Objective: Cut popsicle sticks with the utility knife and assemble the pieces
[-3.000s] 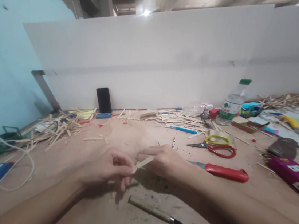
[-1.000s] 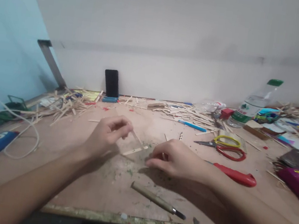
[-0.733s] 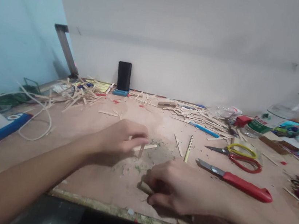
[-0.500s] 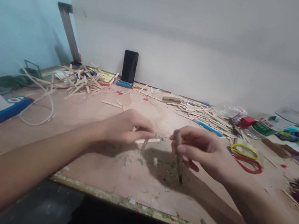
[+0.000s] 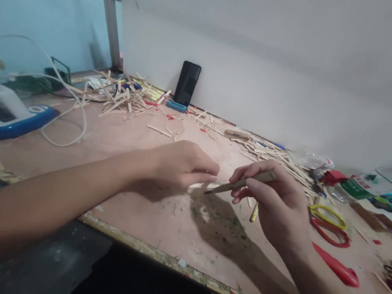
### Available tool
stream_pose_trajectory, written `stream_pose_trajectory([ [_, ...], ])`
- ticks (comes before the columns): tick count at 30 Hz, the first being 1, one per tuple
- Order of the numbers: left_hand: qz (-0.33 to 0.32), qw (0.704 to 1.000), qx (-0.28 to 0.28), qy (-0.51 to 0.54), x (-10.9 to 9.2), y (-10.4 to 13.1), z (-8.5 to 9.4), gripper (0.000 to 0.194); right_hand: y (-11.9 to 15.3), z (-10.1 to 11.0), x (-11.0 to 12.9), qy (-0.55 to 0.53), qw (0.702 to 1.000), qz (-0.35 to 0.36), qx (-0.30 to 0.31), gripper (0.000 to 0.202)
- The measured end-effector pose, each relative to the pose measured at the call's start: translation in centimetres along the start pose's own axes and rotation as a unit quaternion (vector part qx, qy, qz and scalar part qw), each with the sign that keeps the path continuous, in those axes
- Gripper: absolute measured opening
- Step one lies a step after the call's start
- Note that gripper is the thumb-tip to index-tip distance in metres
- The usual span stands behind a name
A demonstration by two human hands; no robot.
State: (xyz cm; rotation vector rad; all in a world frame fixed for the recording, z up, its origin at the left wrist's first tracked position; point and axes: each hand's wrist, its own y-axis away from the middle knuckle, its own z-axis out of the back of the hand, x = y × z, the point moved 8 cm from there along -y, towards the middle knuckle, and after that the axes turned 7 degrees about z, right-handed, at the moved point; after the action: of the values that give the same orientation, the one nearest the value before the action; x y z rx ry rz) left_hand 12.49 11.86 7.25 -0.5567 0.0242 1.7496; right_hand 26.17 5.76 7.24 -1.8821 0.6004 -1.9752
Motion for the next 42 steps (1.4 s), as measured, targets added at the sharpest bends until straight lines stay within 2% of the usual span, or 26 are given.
stream_pose_trajectory([
  [3,0.003,1.000,0.001,0.002,0.0,0.1,0.0,0.029,0.5,-0.1,-0.8,0.019,1.000,-0.001,0.023,0.007],
  [9,0.012,1.000,0.004,0.005,0.1,0.1,0.0,0.028,0.8,-0.4,-0.5,-0.002,0.996,0.003,0.084,0.009],
  [23,0.017,0.999,0.017,0.031,0.4,0.1,-0.2,0.025,0.9,-0.9,-0.9,-0.012,0.989,-0.010,0.145,0.009],
  [26,0.022,0.999,0.022,0.031,0.5,0.1,-0.4,0.024,0.6,-1.0,-1.0,0.002,0.992,-0.004,0.128,0.009],
  [29,0.024,0.999,0.017,0.028,0.5,0.0,-0.2,0.026,0.5,-1.1,-1.5,0.061,0.992,-0.021,0.109,0.013],
  [34,0.018,0.999,0.016,0.026,0.2,-0.1,0.0,0.025,0.4,-1.4,-1.7,0.150,0.979,-0.045,0.127,0.022],
  [38,0.024,1.000,0.011,0.016,0.2,-0.1,0.0,0.027,-0.1,-0.8,-1.2,0.111,0.988,-0.036,0.103,0.022],
  [42,0.017,1.000,0.005,0.007,0.1,0.0,0.0,0.028,-0.5,0.1,0.0,0.075,0.996,0.010,0.050,0.016],
])
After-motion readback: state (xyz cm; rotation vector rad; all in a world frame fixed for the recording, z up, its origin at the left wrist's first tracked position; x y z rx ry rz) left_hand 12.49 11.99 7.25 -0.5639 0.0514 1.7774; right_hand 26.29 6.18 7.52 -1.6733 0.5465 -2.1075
